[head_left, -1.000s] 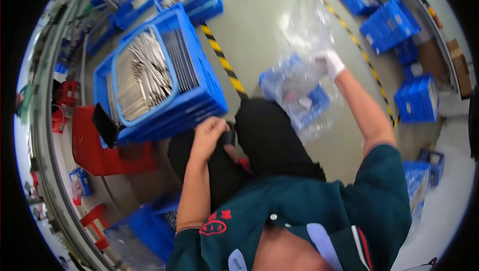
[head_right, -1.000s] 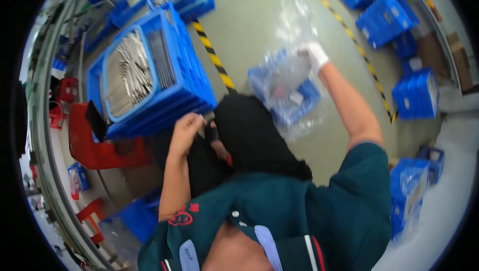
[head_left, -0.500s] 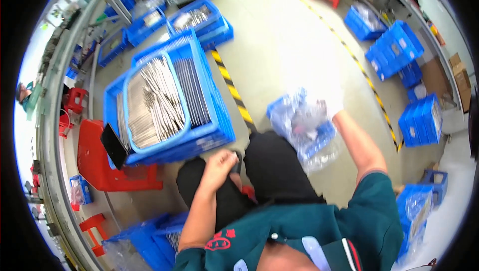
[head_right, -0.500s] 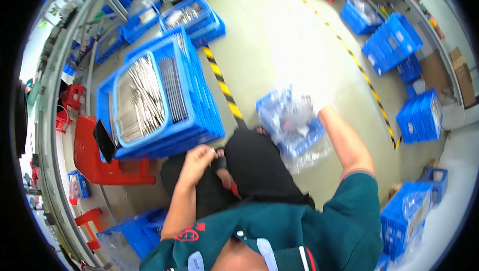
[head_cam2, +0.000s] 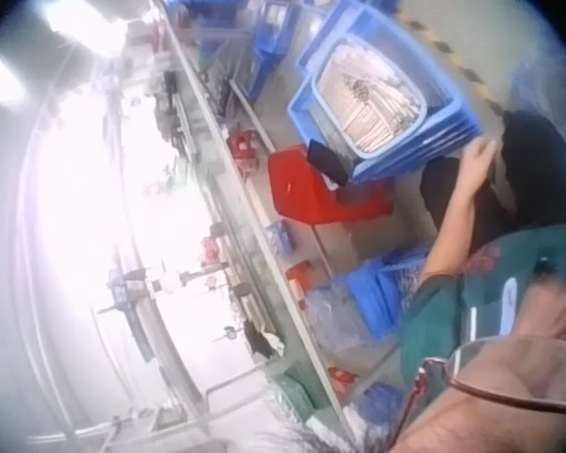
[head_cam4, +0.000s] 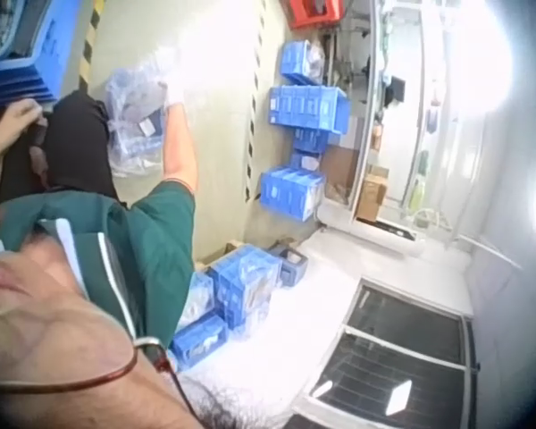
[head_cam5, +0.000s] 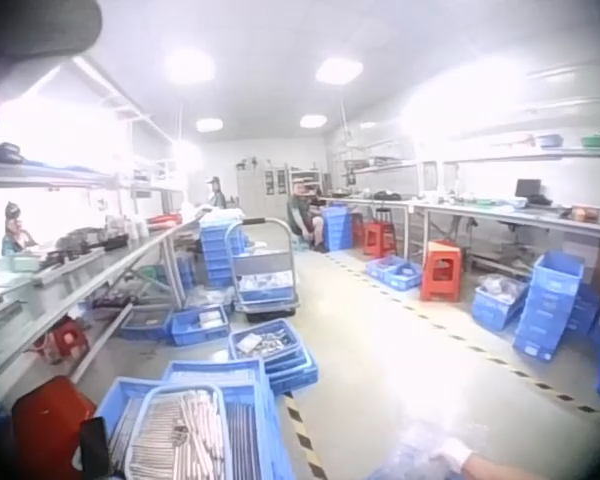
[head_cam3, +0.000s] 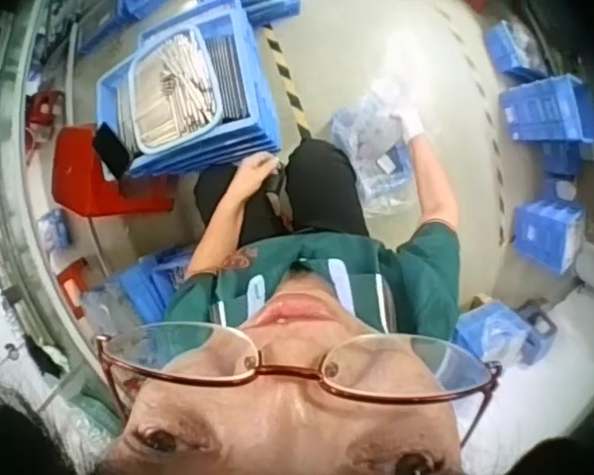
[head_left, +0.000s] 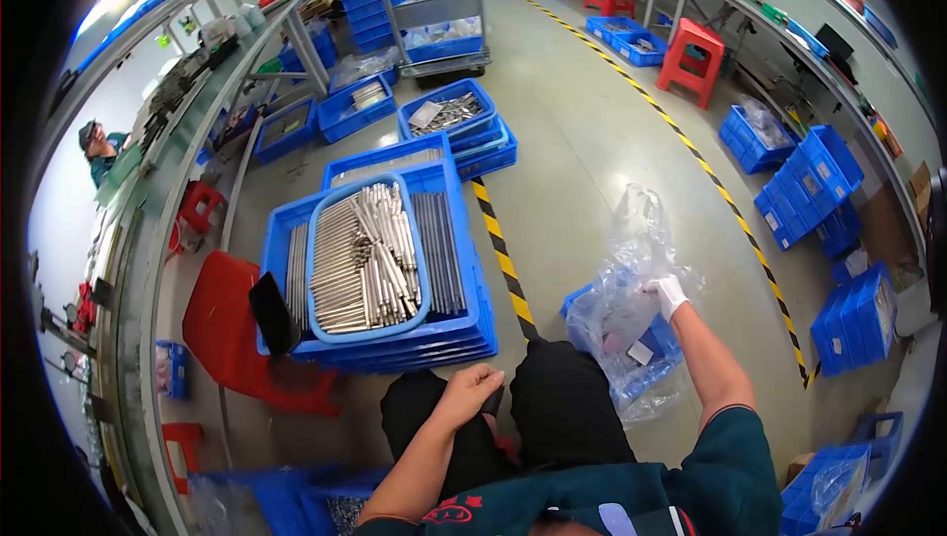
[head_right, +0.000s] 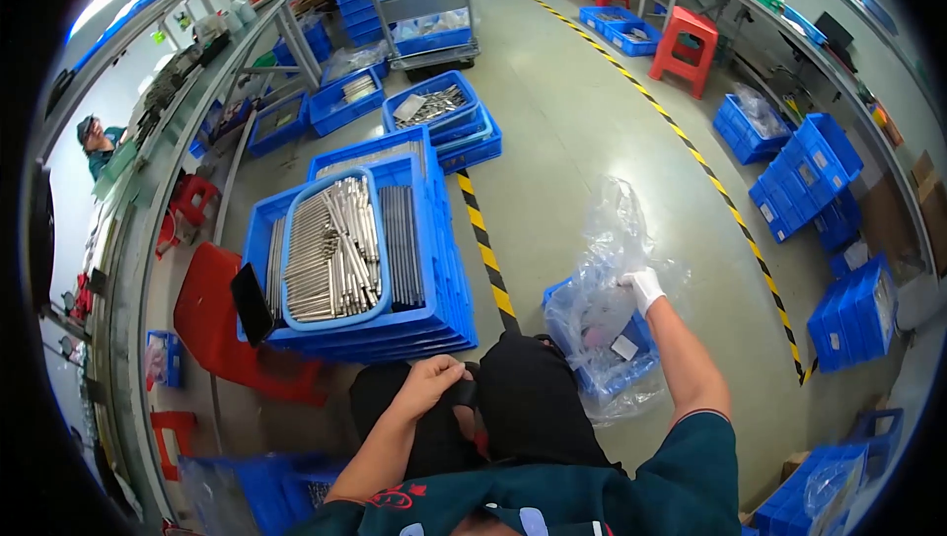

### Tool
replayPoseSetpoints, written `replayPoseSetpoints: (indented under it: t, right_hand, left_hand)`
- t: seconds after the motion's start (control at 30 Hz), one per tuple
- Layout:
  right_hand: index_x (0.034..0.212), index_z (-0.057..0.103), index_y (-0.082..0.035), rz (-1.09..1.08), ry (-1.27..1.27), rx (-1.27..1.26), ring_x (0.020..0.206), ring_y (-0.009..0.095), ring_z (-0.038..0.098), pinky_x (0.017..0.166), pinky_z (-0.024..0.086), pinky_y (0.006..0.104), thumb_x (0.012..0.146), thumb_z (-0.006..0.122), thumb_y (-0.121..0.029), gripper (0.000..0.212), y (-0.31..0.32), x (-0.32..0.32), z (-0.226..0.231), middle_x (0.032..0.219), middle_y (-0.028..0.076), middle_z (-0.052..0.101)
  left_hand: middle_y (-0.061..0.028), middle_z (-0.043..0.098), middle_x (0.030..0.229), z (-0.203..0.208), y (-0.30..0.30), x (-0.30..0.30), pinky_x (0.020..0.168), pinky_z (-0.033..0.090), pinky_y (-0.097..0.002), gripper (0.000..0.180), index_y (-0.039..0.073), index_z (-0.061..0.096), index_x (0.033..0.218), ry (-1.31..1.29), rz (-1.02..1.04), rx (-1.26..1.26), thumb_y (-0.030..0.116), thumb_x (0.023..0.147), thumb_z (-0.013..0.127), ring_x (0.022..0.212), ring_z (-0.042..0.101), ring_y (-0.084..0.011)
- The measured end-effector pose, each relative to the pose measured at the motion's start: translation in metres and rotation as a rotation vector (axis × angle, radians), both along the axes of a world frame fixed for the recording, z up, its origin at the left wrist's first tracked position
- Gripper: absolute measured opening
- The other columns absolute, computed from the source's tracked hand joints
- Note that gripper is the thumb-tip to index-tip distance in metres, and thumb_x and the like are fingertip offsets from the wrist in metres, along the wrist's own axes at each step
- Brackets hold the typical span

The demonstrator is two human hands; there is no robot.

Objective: The person sorts small metal pins by hand, picking them from a plastic bag and placing them into blue crates.

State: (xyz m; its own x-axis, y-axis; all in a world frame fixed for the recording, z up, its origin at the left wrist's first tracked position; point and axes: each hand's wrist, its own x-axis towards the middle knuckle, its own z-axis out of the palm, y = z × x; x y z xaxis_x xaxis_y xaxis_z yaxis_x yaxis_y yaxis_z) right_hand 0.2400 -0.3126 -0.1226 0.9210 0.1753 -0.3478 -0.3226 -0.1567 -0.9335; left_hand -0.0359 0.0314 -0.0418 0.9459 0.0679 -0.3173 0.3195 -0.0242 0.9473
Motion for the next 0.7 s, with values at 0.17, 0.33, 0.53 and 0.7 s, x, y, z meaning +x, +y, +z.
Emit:
replayPoseSetpoints:
  t: [0.17,0.33,0.53,0.7]
  right_hand:
    - [0.07,0.064,-0.005,0.001,-0.142,-0.084,0.058,0.014,0.054,0.053,0.042,0.028,0.062,0.065,-0.008,0.009,-0.012,0.006,-0.049,0.068,0.004,0.06]
    - [0.075,0.064,0.001,-0.148,-0.105,-0.054,0.06,0.016,0.055,0.057,0.045,0.0281,0.064,0.063,-0.006,0.013,-0.055,0.029,-0.1,0.07,0.005,0.061]
    - [0.073,0.062,-0.001,-0.161,0.056,0.037,0.06,0.017,0.055,0.057,0.044,0.0277,0.064,0.061,-0.003,0.009,-0.02,0.036,-0.114,0.067,0.005,0.059]
    - [0.077,0.063,0.0,-0.165,-0.03,-0.085,0.062,0.018,0.056,0.059,0.045,0.0278,0.065,0.062,-0.004,0.013,-0.03,0.035,-0.123,0.074,0.007,0.061]
  left_hand:
    - [-0.0048,0.058,0.071,-0.011,0.004,0.003,0.063,0.043,-0.0275,0.024,0.001,0.06,0.081,-0.065,-0.05,0.211,0.024,0.083,0.056,0.069,0.053,-0.0109]
    - [-0.0095,0.06,0.07,-0.005,-0.01,0.011,0.063,0.044,-0.0316,0.025,0.001,0.06,0.077,-0.171,0.005,0.166,0.025,0.081,0.057,0.067,0.056,-0.0168]
    - [-0.0054,0.058,0.07,0.011,0.004,-0.005,0.06,0.041,-0.0288,0.027,0.001,0.058,0.08,-0.024,-0.023,0.21,0.027,0.084,0.055,0.065,0.051,-0.0109]
    - [-0.0092,0.06,0.068,-0.007,0.003,0.003,0.061,0.043,-0.0314,0.026,0.003,0.061,0.073,-0.112,0.035,0.18,0.027,0.081,0.057,0.066,0.057,-0.0175]
